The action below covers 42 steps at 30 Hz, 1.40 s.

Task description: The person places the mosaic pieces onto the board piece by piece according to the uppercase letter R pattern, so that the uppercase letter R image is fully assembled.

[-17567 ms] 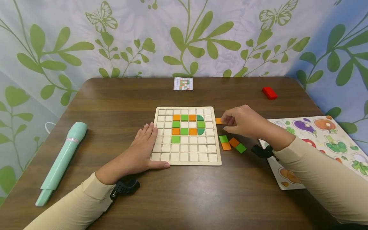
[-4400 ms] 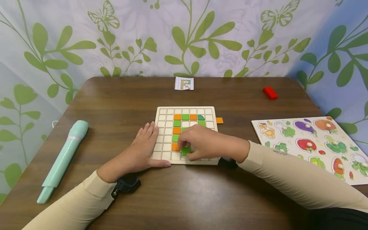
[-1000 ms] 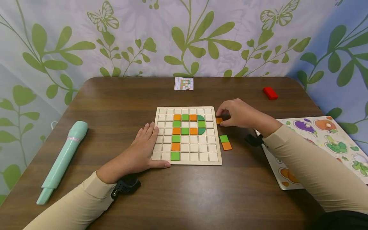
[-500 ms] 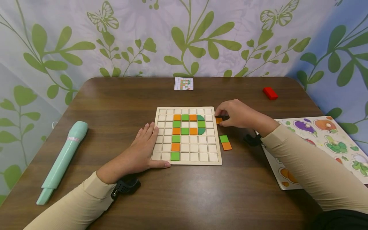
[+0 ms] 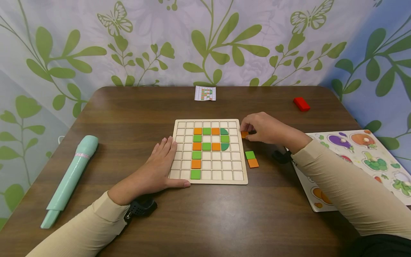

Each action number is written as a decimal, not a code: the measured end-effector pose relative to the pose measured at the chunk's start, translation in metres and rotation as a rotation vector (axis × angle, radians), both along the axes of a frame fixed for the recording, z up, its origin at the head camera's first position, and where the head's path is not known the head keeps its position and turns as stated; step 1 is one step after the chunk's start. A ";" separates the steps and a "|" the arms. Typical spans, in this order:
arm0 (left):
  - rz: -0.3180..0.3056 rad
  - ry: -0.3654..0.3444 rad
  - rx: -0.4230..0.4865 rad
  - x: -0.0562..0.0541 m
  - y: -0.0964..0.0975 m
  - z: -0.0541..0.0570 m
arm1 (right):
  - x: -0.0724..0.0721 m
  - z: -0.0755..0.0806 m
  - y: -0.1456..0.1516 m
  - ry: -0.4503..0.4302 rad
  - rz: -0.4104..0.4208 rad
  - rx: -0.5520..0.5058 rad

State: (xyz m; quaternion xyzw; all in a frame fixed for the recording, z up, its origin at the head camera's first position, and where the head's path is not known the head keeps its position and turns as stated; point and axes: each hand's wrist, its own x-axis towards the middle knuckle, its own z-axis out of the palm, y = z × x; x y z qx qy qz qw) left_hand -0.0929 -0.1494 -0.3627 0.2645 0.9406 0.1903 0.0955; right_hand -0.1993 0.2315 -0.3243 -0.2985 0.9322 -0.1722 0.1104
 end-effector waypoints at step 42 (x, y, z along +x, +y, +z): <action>-0.003 -0.005 -0.001 0.000 0.001 0.001 | 0.026 0.016 -0.051 0.005 0.165 -0.112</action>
